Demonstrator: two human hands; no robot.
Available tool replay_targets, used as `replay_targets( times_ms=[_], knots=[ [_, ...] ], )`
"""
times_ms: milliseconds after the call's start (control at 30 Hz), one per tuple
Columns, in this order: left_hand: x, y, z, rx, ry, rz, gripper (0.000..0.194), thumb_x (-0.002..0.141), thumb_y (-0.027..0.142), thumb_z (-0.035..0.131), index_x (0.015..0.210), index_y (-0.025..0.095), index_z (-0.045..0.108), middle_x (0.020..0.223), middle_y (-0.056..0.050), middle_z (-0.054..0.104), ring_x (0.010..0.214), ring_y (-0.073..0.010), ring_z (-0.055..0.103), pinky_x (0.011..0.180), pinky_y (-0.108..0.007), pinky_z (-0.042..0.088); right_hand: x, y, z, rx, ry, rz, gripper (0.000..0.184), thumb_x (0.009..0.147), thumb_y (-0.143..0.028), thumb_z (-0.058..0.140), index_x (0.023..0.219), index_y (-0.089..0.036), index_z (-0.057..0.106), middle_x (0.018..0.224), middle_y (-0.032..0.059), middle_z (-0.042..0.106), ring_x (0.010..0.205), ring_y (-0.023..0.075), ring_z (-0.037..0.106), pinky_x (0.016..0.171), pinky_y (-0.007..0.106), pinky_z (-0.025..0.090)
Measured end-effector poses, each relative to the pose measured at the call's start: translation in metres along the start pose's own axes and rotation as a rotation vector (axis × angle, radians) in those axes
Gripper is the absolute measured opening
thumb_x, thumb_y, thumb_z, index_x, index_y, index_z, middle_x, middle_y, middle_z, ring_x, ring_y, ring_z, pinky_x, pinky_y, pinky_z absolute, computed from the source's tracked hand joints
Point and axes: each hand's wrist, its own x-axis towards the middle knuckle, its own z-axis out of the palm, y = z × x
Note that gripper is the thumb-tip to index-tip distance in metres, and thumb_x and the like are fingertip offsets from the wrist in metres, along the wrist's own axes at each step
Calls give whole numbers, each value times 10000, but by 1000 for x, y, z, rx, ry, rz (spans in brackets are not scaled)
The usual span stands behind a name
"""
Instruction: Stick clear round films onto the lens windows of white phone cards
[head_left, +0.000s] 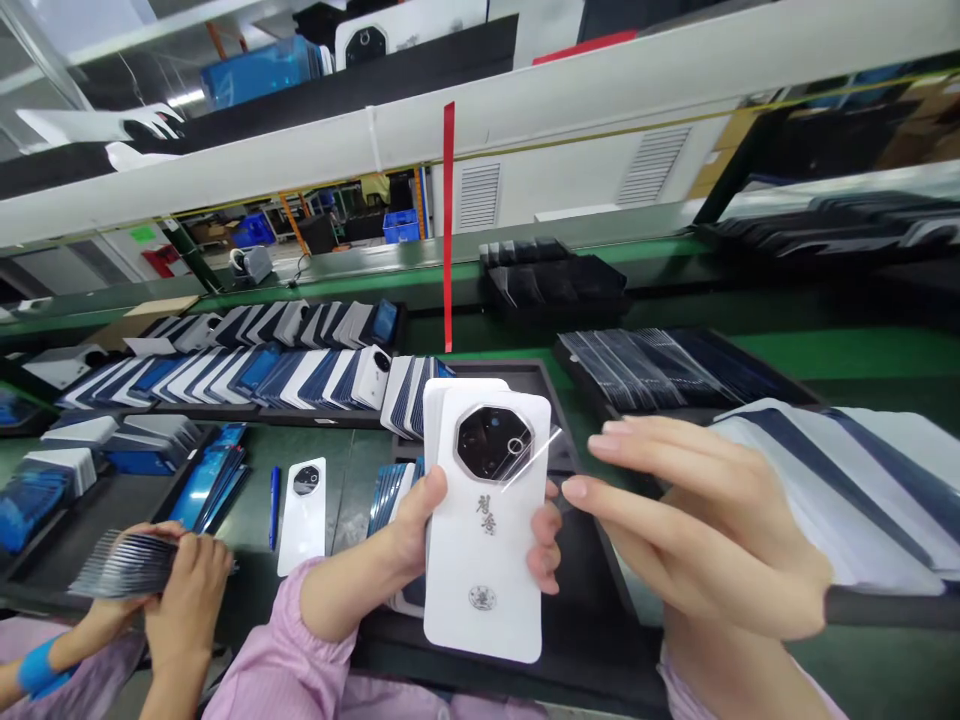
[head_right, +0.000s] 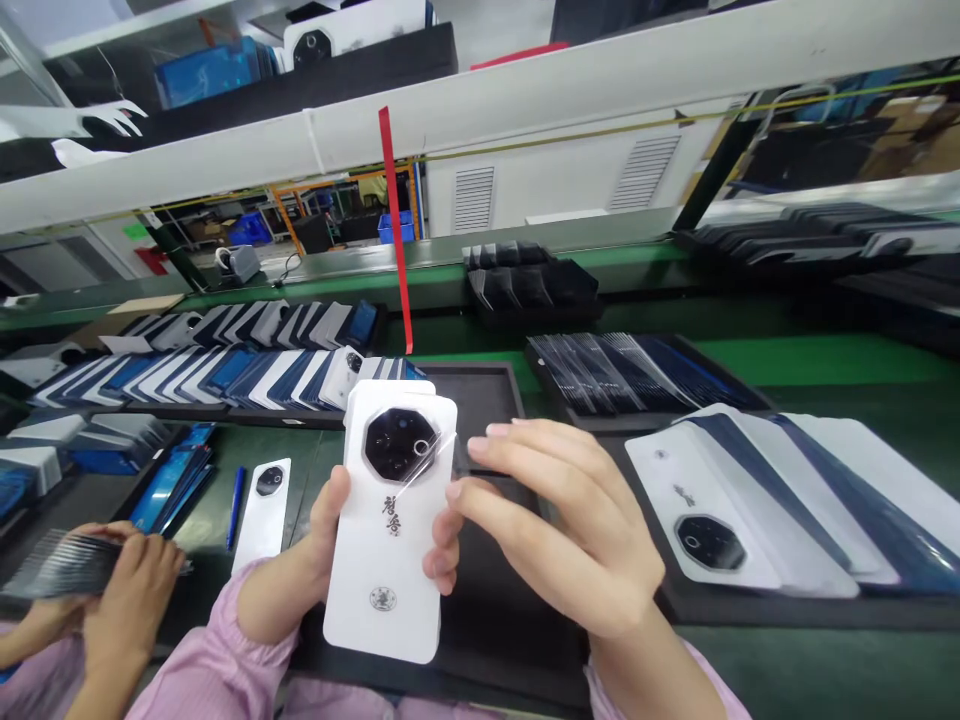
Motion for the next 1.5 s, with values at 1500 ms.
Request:
replay_targets(
  times_ms=[1500],
  knots=[
    [-14, 85, -31, 4, 336, 475, 721, 873, 807, 416, 1079, 156, 648, 828, -68, 647, 665, -179, 622, 653, -310, 545, -41, -1, 94, 205, -1359, 629, 448, 875, -294, 748, 1279, -185, 588, 1274, 147, 642, 1186, 333, 630, 940, 425, 535]
  ],
)
